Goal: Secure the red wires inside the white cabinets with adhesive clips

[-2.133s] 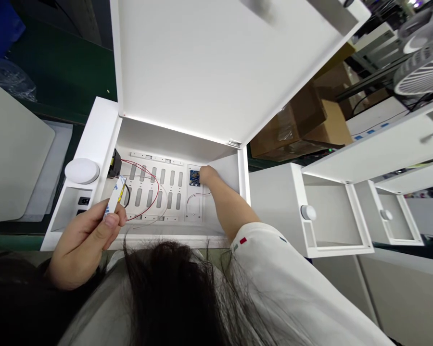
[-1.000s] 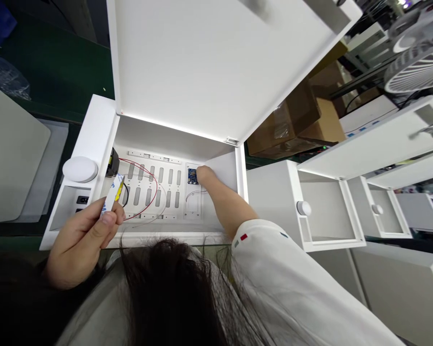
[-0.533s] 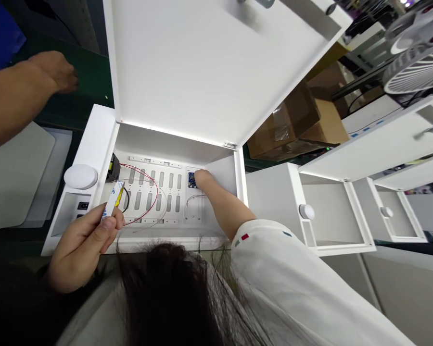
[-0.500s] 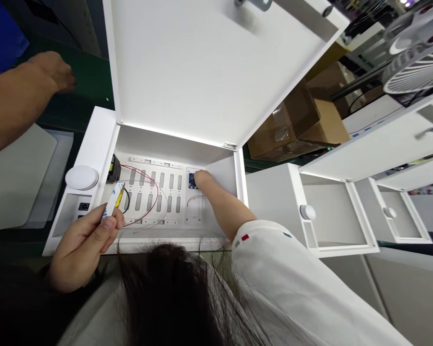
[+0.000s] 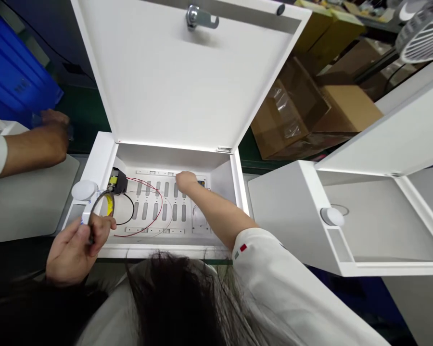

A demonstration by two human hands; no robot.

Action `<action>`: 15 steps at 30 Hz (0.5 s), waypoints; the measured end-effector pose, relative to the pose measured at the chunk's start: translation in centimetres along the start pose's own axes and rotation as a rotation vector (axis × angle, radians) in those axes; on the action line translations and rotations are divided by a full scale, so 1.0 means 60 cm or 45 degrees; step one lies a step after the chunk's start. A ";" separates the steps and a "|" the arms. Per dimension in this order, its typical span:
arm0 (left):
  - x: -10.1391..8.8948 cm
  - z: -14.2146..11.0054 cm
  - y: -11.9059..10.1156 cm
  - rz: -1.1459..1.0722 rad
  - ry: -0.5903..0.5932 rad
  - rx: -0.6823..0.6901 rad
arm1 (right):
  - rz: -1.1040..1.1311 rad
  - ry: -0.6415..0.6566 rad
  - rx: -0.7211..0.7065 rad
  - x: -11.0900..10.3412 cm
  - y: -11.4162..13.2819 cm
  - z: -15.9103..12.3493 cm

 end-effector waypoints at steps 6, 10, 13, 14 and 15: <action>0.018 -0.053 -0.035 -0.023 -0.099 0.083 | 0.306 -0.037 -0.476 -0.013 0.142 0.025; 0.017 -0.107 -0.052 0.082 -0.199 0.097 | 0.274 0.036 -0.494 0.009 0.178 0.037; 0.010 -0.148 -0.052 0.191 -0.336 0.082 | 0.247 0.042 -0.473 0.017 0.196 0.036; 0.008 -0.161 -0.051 0.222 -0.394 0.077 | 0.237 0.049 -0.465 0.018 0.201 0.035; 0.006 -0.173 -0.050 0.252 -0.454 0.075 | 0.229 0.054 -0.460 0.019 0.208 0.033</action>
Point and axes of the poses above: each hand's wrist, its own z-axis towards the middle knuckle, its own x-axis out of the palm, y = z × x, the point moved 10 cm from there along z, towards the middle knuckle, and after that the axes turned 4 degrees about y, right-handed, at the moved point
